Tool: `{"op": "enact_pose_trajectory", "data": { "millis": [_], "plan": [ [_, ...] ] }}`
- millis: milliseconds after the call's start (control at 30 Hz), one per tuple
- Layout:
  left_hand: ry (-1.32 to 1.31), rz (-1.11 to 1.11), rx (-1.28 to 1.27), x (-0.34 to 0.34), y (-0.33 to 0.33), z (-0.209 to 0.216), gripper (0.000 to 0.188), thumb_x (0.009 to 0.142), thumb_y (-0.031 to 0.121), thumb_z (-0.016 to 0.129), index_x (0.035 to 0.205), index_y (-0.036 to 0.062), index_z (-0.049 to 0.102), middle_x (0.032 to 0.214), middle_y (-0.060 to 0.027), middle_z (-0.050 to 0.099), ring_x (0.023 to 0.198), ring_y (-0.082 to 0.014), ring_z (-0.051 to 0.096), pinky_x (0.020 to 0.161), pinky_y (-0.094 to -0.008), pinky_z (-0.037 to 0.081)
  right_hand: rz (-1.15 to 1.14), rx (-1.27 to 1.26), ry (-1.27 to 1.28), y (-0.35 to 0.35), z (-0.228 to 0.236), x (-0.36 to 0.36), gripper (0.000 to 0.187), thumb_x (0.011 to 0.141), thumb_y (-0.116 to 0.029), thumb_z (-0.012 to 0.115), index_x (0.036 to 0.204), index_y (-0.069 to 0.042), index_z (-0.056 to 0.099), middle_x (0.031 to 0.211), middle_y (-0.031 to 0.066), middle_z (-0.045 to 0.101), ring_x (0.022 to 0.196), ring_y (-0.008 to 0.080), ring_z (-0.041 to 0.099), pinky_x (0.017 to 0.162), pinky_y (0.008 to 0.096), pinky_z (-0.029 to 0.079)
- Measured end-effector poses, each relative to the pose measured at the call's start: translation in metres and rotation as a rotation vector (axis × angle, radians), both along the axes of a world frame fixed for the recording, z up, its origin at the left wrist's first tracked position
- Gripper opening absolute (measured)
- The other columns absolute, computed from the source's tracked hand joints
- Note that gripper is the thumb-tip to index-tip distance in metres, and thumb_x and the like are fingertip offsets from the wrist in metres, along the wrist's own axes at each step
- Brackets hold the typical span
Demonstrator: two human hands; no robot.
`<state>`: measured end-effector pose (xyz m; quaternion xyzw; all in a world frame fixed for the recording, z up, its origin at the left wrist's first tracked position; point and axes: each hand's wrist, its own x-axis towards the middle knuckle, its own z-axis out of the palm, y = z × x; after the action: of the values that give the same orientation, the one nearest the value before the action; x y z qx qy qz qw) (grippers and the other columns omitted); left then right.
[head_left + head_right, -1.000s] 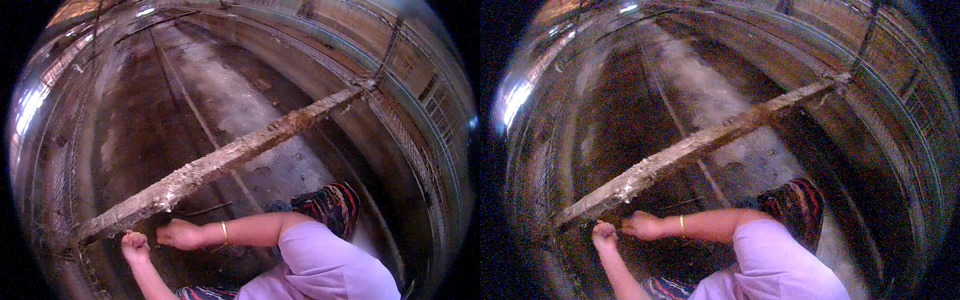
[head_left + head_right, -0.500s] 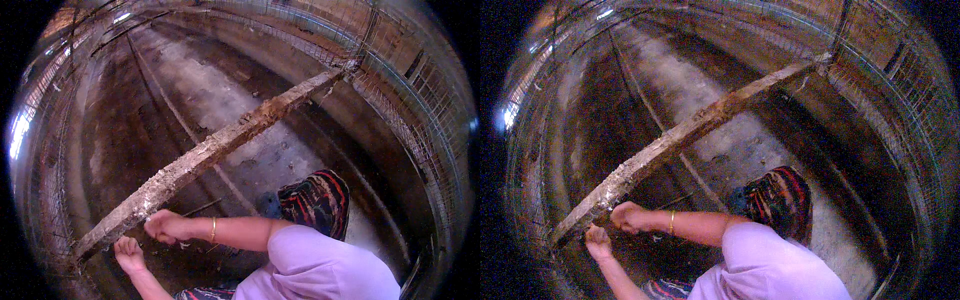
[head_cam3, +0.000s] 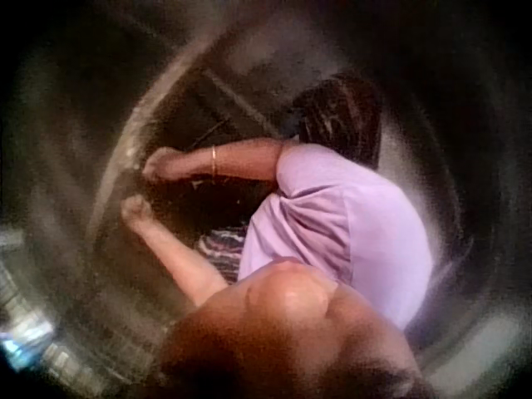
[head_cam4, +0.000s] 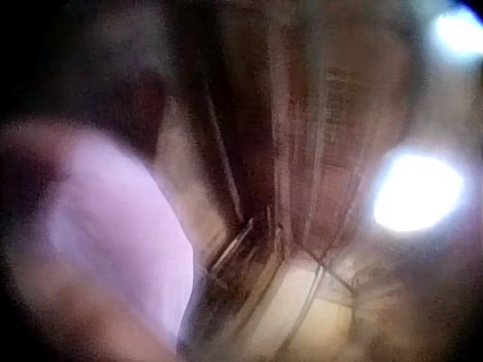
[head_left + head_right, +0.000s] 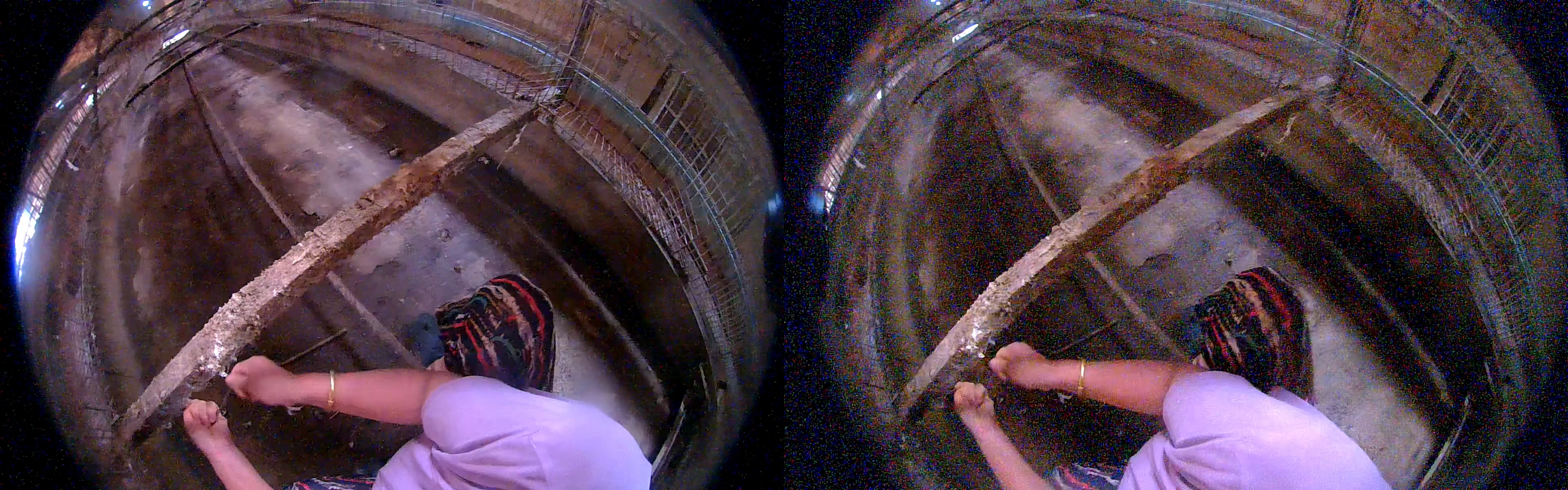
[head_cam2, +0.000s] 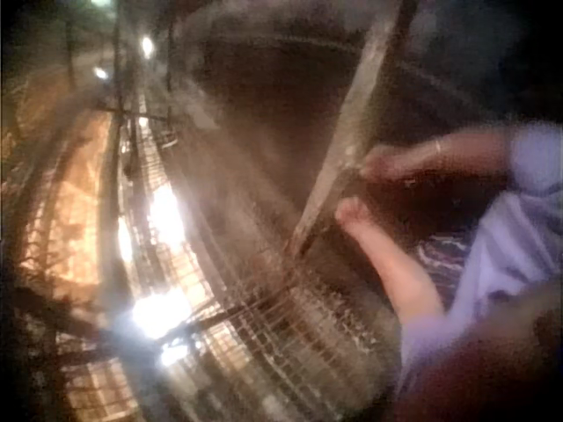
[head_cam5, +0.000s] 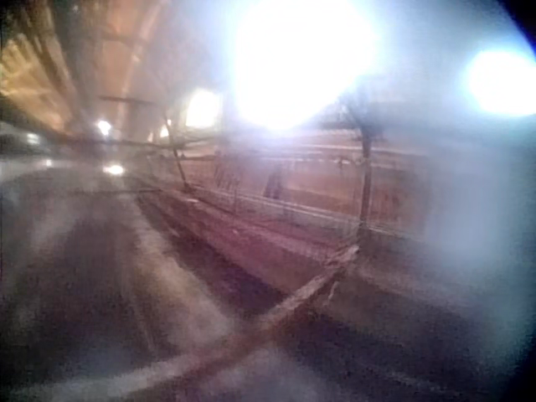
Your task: The person repairs a wire mesh structure by hand, using a thin metal rod to bend and secure wires at various junctions. They work on different sections of the mesh, including the top and lower parts, while squatting or sitting on the floor.
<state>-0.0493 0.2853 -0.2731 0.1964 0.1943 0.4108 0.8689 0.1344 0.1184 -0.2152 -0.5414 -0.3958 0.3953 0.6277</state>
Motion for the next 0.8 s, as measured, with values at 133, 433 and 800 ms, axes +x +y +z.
{"op": "enact_pose_trajectory", "data": {
  "millis": [133, 433, 800],
  "plan": [
    [0.091, 0.050, -0.024, 0.044, -0.044, 0.037, 0.014, 0.088, 0.006, 0.037, 0.079, 0.0065, 0.047, 0.051, 0.0035, 0.026, 0.040, -0.0087, 0.022, 0.037, -0.0242, 0.020, 0.269, -0.120, -0.678, 0.004, -0.087, -0.020, 0.028, 0.083, -0.021, 0.051, 0.062, -0.004, 0.059, 0.053, 0.0115, 0.055, 0.051, 0.0210, 0.057, 0.050, 0.0369, 0.043],
    [0.047, -0.019, 0.019, 0.030, -0.020, 0.006, 0.014, 0.090, 0.007, 0.040, 0.078, 0.0095, 0.046, 0.051, 0.0044, 0.023, 0.040, -0.0074, 0.020, 0.038, -0.0238, 0.017, 0.098, -0.139, -0.342, -0.009, -0.046, 0.018, 0.026, 0.081, -0.023, 0.051, 0.065, -0.005, 0.058, 0.060, 0.0119, 0.057, 0.051, 0.0247, 0.053, 0.050, 0.0380, 0.043],
    [0.307, 0.201, 0.036, 0.040, -0.016, 0.014, 0.024, 0.094, 0.028, 0.043, 0.083, 0.0067, 0.049, 0.066, -0.0025, 0.046, 0.060, -0.0133, 0.046, 0.061, -0.0253, 0.043, 0.115, -0.187, -0.128, -0.015, 0.006, 0.000, 0.032, 0.088, -0.025, 0.053, 0.066, -0.001, 0.056, 0.058, 0.0098, 0.055, 0.055, 0.0169, 0.051, 0.053, 0.0355, 0.041]
  ]
}}
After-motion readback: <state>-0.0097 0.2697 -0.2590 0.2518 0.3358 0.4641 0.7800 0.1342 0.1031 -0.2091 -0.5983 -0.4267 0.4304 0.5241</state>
